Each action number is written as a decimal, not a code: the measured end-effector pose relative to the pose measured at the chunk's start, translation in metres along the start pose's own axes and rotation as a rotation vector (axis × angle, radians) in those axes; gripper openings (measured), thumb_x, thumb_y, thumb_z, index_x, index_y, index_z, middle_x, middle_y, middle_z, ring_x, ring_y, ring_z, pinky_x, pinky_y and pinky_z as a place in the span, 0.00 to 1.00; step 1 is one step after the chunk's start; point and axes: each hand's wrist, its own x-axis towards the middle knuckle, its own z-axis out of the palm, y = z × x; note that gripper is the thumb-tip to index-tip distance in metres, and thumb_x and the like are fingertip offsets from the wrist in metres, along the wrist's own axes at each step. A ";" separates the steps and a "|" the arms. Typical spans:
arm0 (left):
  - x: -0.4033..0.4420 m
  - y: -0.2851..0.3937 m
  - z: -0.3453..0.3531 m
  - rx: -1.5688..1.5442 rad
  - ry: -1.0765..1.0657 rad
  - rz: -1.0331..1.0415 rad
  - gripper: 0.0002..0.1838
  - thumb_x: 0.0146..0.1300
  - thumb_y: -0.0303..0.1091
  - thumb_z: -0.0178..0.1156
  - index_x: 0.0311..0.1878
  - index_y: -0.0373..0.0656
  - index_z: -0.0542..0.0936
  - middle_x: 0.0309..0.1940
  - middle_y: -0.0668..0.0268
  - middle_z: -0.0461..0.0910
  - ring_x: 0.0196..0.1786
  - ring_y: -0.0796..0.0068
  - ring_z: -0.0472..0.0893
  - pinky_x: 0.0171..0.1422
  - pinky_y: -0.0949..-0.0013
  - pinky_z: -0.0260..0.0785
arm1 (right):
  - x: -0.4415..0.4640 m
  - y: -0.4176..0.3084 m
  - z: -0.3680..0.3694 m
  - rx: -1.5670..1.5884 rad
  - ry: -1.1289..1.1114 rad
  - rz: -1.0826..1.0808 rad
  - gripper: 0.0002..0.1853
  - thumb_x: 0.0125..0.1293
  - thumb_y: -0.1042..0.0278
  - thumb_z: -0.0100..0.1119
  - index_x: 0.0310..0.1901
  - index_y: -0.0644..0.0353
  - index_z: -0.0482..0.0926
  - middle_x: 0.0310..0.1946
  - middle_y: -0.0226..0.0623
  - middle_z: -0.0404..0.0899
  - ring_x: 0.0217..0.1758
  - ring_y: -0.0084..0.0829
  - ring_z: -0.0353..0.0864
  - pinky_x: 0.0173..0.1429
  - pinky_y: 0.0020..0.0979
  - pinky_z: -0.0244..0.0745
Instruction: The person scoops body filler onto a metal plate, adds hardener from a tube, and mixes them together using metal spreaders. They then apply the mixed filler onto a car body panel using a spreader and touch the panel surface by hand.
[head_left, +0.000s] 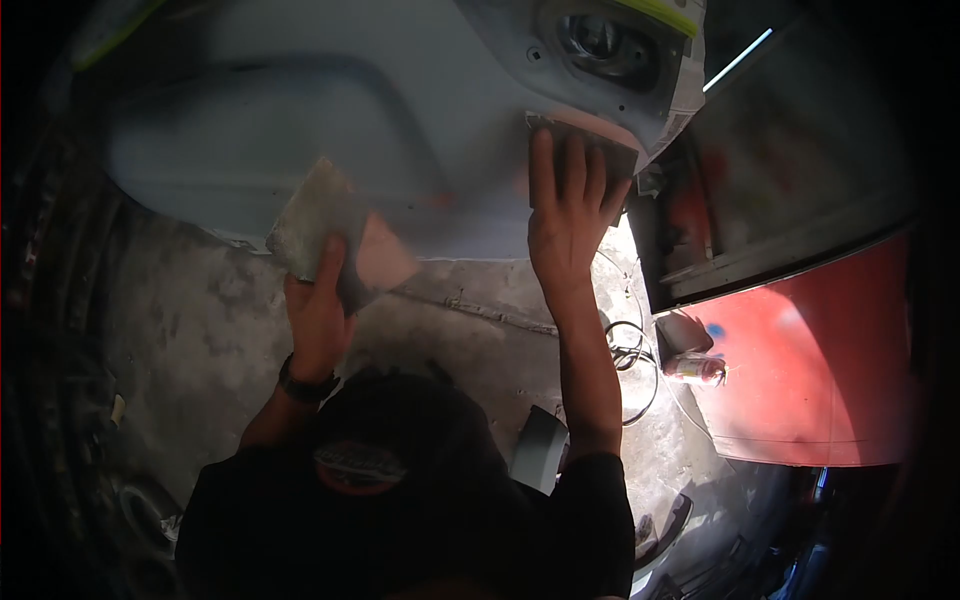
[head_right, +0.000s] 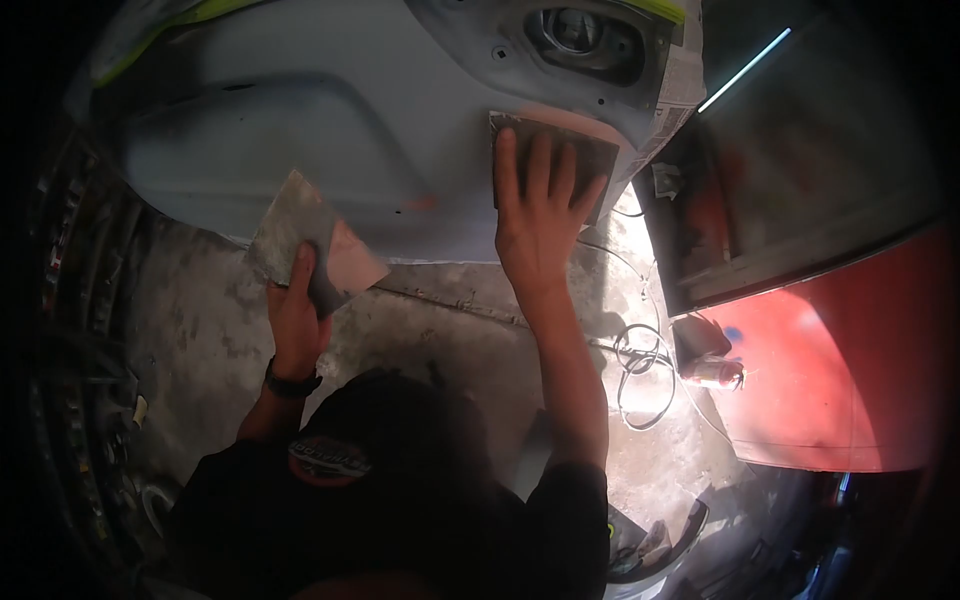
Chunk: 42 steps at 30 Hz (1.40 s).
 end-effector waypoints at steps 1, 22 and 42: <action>0.000 0.001 -0.004 0.012 0.005 -0.008 0.22 0.74 0.37 0.65 0.64 0.34 0.76 0.54 0.64 0.82 0.53 0.75 0.82 0.57 0.68 0.76 | 0.003 0.001 0.003 -0.019 -0.002 -0.004 0.33 0.68 0.69 0.55 0.76 0.46 0.67 0.67 0.47 0.71 0.69 0.56 0.70 0.68 0.78 0.55; 0.016 -0.002 -0.038 0.113 0.009 -0.082 0.20 0.75 0.37 0.63 0.62 0.34 0.77 0.55 0.65 0.82 0.56 0.75 0.81 0.60 0.69 0.74 | -0.003 -0.001 0.020 -0.122 -0.086 0.014 0.32 0.70 0.63 0.53 0.76 0.40 0.68 0.68 0.34 0.70 0.71 0.54 0.69 0.58 0.90 0.43; 0.015 0.007 -0.027 0.207 -0.045 -0.095 0.19 0.75 0.39 0.63 0.58 0.33 0.80 0.48 0.66 0.83 0.48 0.79 0.81 0.52 0.70 0.74 | -0.061 -0.015 0.027 0.030 -0.067 0.131 0.32 0.69 0.71 0.52 0.75 0.46 0.69 0.68 0.42 0.71 0.72 0.52 0.70 0.66 0.88 0.36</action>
